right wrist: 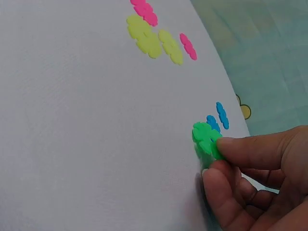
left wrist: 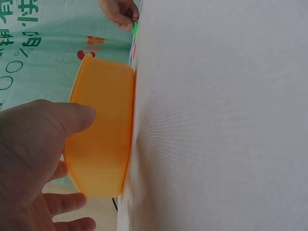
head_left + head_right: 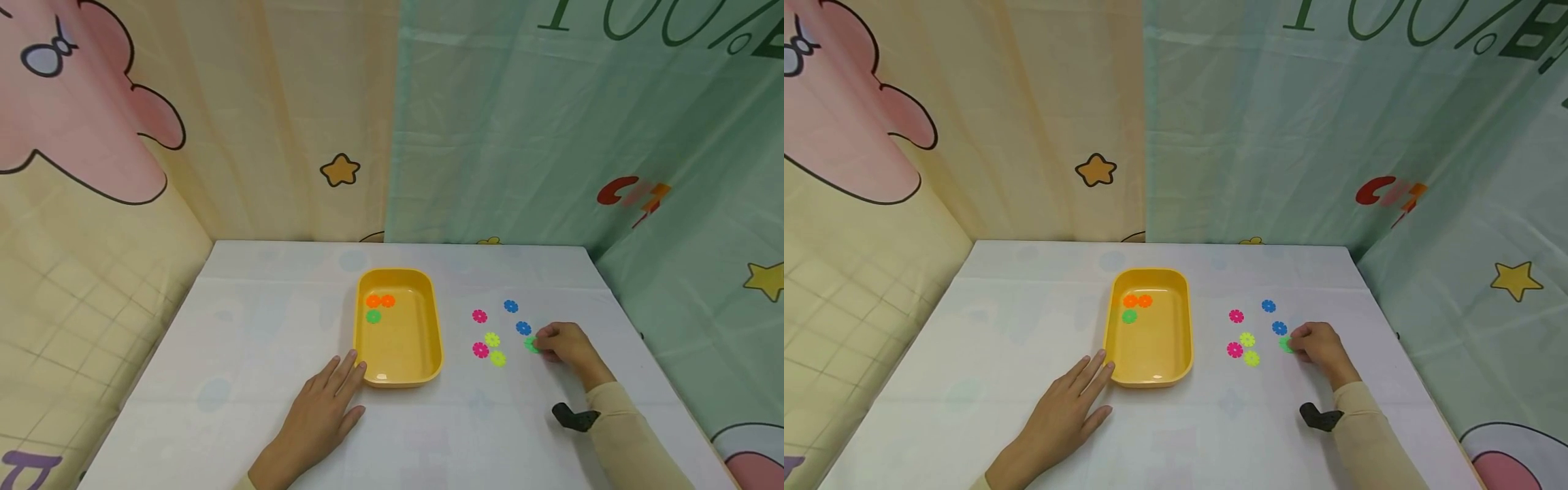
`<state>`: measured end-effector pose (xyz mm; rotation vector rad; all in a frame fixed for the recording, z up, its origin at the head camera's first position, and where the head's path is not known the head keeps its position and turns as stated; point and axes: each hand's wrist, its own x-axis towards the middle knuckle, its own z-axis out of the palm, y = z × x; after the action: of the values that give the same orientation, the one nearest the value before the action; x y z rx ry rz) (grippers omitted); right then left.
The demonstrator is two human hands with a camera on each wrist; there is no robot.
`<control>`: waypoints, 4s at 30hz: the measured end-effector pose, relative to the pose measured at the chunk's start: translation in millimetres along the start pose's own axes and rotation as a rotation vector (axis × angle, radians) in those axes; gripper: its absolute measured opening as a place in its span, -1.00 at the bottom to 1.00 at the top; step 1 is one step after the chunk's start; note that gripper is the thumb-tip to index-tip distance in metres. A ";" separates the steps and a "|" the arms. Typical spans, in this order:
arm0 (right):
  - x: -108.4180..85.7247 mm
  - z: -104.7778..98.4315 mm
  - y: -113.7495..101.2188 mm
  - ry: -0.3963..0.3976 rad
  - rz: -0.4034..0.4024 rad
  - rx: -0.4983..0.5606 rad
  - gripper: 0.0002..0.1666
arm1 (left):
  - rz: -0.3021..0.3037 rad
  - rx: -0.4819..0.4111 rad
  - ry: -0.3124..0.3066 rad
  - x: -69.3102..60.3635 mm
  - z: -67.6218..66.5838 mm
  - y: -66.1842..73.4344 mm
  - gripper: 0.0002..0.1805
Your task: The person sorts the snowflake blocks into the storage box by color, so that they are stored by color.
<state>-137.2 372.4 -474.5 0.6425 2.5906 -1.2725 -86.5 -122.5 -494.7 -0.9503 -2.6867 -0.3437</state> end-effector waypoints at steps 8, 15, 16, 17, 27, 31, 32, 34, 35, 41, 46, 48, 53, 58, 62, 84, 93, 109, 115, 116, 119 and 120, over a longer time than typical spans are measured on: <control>0.1 1.1 -15.6 -0.113 0.009 0.342 -0.65 | 0.002 0.004 0.002 -0.1 1.0 -0.3 -0.15; 3.6 8.0 -47.2 -0.147 -0.031 0.443 -0.55 | 0.000 -0.003 -0.005 0.0 0.6 -0.3 -0.15; 4.3 9.3 -51.9 -0.151 -0.035 0.455 -0.55 | 0.001 -0.003 -0.001 0.2 0.8 -0.4 -0.14; 4.6 10.5 -56.6 -0.159 -0.044 0.464 -0.54 | 0.001 -0.003 0.002 0.4 1.0 -0.6 -0.14; 6.7 22.2 -94.9 -0.215 -0.063 0.550 -0.52 | -0.013 -0.006 -0.017 0.1 0.3 -0.3 -0.15; 6.6 27.4 -106.1 -0.234 -0.089 0.558 -0.53 | -0.013 -0.014 -0.012 -0.9 0.5 0.2 -0.14; 6.8 28.6 -108.8 -0.237 -0.093 0.553 -0.52 | -0.013 -0.015 -0.012 -1.1 0.5 0.3 -0.14; 7.9 30.6 -114.0 -0.239 -0.093 0.550 -0.55 | -0.012 -0.013 -0.012 -1.3 0.5 0.3 -0.13; 8.3 31.6 -117.1 -0.239 -0.091 0.549 -0.55 | -0.011 -0.012 -0.012 -1.2 0.4 0.3 -0.14; 10.0 39.2 -137.1 -0.245 -0.088 0.524 -0.58 | -0.015 -0.010 -0.015 0.5 -0.5 0.0 -0.13; 12.4 49.3 -154.5 -0.251 -0.107 0.499 -0.59 | -0.013 -0.001 -0.013 0.9 -0.9 0.1 -0.13; 12.8 54.1 -161.3 -0.255 -0.112 0.493 -0.59 | -0.009 -0.002 -0.006 0.8 -1.2 0.1 -0.14; 12.5 67.4 -177.3 -0.270 -0.109 0.487 -0.62 | -0.003 0.000 0.003 0.4 -1.5 -0.3 -0.14; 13.9 82.5 -192.7 -0.281 -0.101 0.461 -0.67 | -0.003 -0.003 0.001 0.3 -0.4 -0.1 -0.14; 13.9 94.9 -203.5 -0.279 -0.089 0.426 -0.71 | -0.005 -0.008 -0.001 0.4 0.0 0.5 -0.14; 17.7 157.0 -229.2 -0.314 -0.165 0.368 -0.82 | -0.017 -0.014 -0.016 -1.5 -0.9 -0.1 -0.16; 14.3 176.9 -230.8 -0.301 -0.145 0.260 -0.87 | -0.009 -0.017 -0.007 -0.5 -1.2 -0.7 -0.16; 21.2 198.0 -221.2 -0.194 -0.141 -0.083 -0.91 | -0.018 -0.026 -0.018 -1.6 -0.6 1.0 -0.17; 22.6 200.1 -216.1 -0.157 -0.143 -0.157 -0.82 | -0.009 -0.011 -0.013 -1.3 -0.1 1.4 -0.17; 22.8 200.3 -215.6 -0.153 -0.142 -0.162 -0.81 | -0.008 -0.009 -0.011 -1.1 -0.1 1.4 -0.17; 22.4 200.9 -214.4 -0.147 -0.128 -0.162 -0.83 | -0.005 -0.007 -0.006 -0.4 -0.5 1.4 -0.17; 22.2 201.1 -214.3 -0.148 -0.123 -0.156 -0.84 | -0.005 -0.008 -0.005 -0.3 -0.5 1.3 -0.17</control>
<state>-259.7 105.0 -454.4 0.3523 2.6061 -1.0913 -85.3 -121.8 -494.2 -0.9488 -2.6944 -0.3535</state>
